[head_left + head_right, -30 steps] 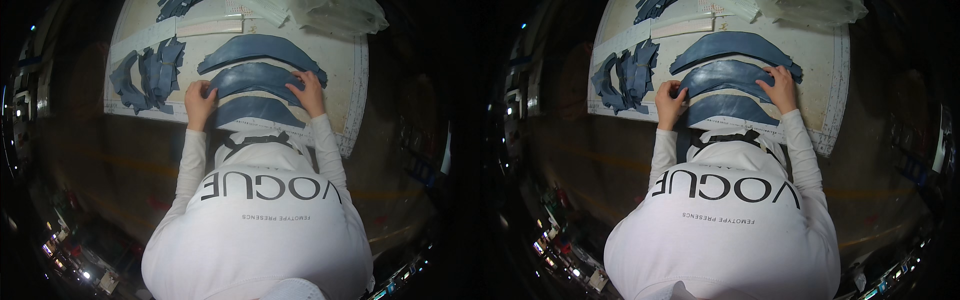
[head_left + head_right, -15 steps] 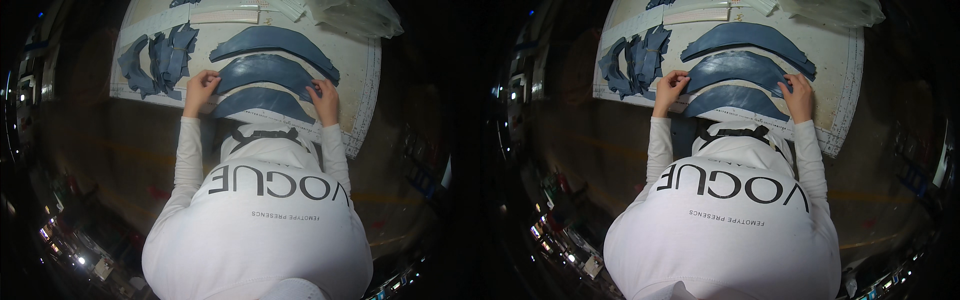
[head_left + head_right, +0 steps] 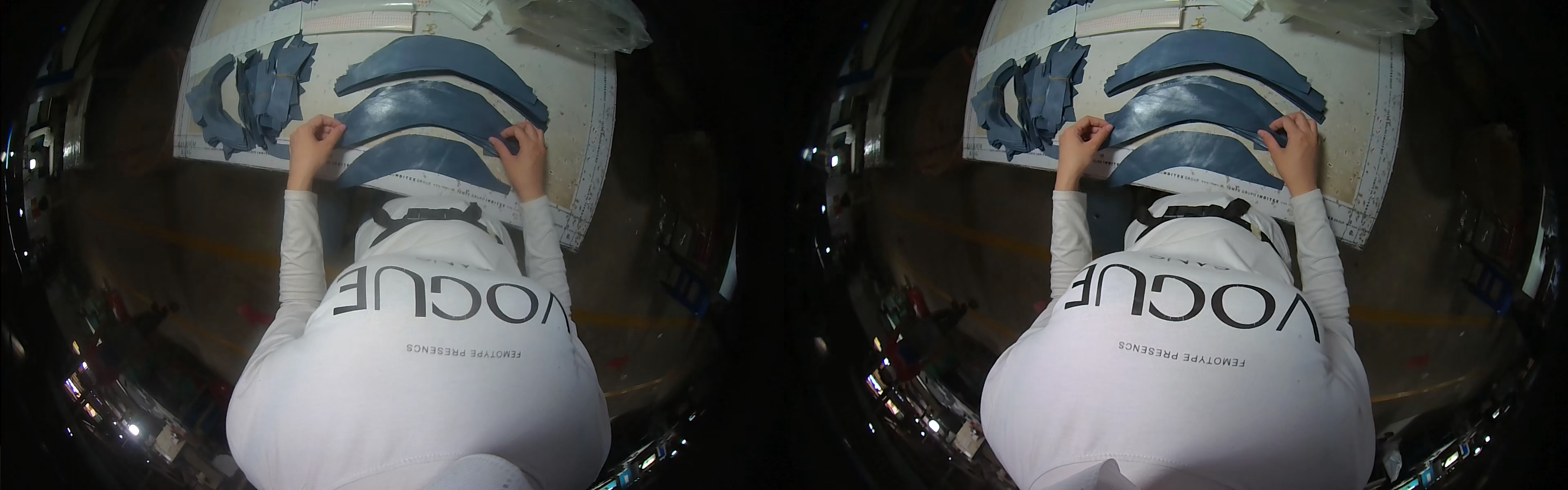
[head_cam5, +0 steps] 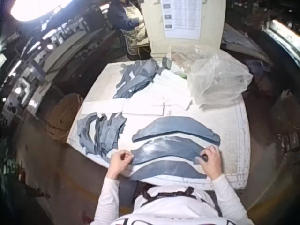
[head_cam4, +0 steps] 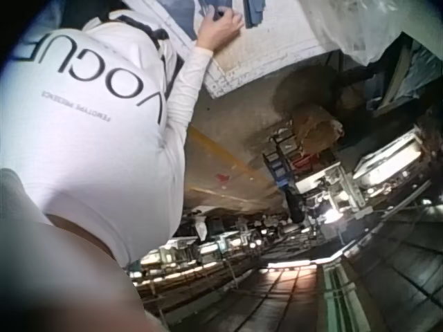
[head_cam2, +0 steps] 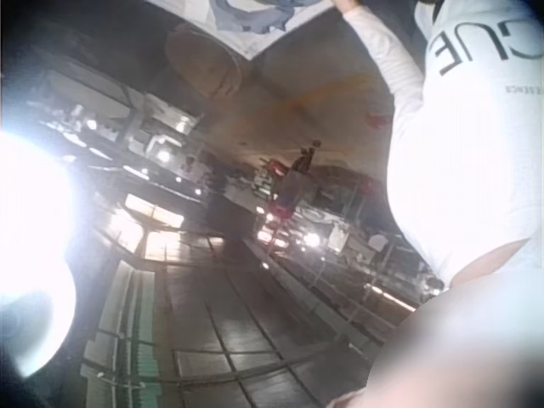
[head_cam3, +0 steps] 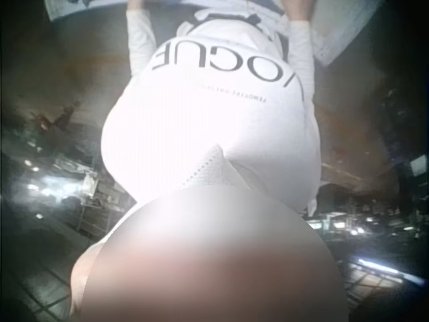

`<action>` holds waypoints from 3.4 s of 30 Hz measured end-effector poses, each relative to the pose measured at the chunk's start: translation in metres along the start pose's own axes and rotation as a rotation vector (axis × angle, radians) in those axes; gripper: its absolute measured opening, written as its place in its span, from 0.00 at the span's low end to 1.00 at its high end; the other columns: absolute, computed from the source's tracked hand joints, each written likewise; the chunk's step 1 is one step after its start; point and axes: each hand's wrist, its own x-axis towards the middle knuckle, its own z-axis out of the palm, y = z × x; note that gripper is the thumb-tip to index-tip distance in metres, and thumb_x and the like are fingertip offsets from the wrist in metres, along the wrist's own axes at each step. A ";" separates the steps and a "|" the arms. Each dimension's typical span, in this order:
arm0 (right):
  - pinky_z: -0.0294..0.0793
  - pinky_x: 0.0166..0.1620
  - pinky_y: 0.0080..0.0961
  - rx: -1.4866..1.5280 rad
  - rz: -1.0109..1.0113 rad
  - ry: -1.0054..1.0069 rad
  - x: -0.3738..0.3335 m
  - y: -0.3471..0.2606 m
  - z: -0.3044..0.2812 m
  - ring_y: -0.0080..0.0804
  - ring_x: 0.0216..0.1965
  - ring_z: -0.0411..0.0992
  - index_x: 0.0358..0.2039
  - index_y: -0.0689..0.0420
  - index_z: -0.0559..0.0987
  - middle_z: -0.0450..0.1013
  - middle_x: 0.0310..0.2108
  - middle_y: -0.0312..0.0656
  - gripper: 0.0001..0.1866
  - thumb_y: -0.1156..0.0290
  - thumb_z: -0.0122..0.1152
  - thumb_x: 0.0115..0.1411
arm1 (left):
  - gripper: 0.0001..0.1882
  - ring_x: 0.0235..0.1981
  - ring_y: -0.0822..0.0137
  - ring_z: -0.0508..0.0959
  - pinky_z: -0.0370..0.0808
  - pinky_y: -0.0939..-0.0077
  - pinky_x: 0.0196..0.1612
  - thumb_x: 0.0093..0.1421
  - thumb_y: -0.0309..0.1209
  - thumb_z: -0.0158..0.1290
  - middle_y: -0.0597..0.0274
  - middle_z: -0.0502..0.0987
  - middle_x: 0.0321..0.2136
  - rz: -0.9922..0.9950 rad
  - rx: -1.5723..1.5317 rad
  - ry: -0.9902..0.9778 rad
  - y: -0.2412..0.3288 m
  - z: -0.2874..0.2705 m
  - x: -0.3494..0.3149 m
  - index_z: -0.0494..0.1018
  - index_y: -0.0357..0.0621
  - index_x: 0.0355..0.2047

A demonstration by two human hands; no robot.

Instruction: The person repeatedly picks up curved blue fabric pieces from a table, aligns them, and stacks them into a growing pile. The person handles the pieces one at a time, occasionally adjusting their position before placing them down.

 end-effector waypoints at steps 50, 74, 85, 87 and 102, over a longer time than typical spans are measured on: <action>0.70 0.54 0.38 -0.011 -0.028 -0.193 0.109 0.016 0.012 0.46 0.54 0.69 0.62 0.46 0.64 0.70 0.53 0.48 0.45 0.64 0.76 0.43 | 0.38 0.48 0.53 0.73 0.71 0.64 0.49 0.39 0.47 0.69 0.54 0.74 0.45 0.551 0.637 0.001 0.082 0.059 0.114 0.72 0.45 0.50; 0.70 0.52 0.34 -0.127 -0.110 -0.093 0.106 0.026 0.034 0.44 0.49 0.68 0.63 0.45 0.63 0.70 0.51 0.42 0.47 0.61 0.76 0.43 | 0.44 0.56 0.47 0.67 0.59 0.47 0.60 0.45 0.43 0.67 0.47 0.66 0.55 0.521 0.568 0.073 0.075 0.074 0.091 0.61 0.50 0.62; 0.49 0.64 0.57 -0.360 0.095 -0.089 0.082 -0.006 0.031 0.56 0.65 0.50 0.67 0.42 0.56 0.55 0.64 0.50 0.47 0.64 0.71 0.49 | 0.31 0.66 0.45 0.54 0.43 0.32 0.63 0.56 0.44 0.58 0.48 0.59 0.61 0.573 0.411 0.169 0.036 0.110 -0.024 0.65 0.50 0.58; 0.47 0.64 0.57 -0.312 0.016 -0.017 0.072 -0.026 0.029 0.59 0.67 0.46 0.67 0.42 0.56 0.54 0.64 0.51 0.46 0.66 0.69 0.51 | 0.29 0.66 0.45 0.54 0.42 0.31 0.63 0.57 0.44 0.57 0.48 0.60 0.61 0.558 0.383 0.158 0.024 0.109 -0.034 0.66 0.50 0.57; 0.50 0.64 0.51 0.107 -0.542 -0.207 0.025 -0.086 0.118 0.52 0.66 0.53 0.61 0.50 0.68 0.59 0.64 0.46 0.25 0.59 0.50 0.64 | 0.30 0.69 0.56 0.52 0.41 0.46 0.69 0.57 0.35 0.53 0.50 0.59 0.64 0.580 0.296 0.248 -0.002 0.107 -0.045 0.63 0.39 0.59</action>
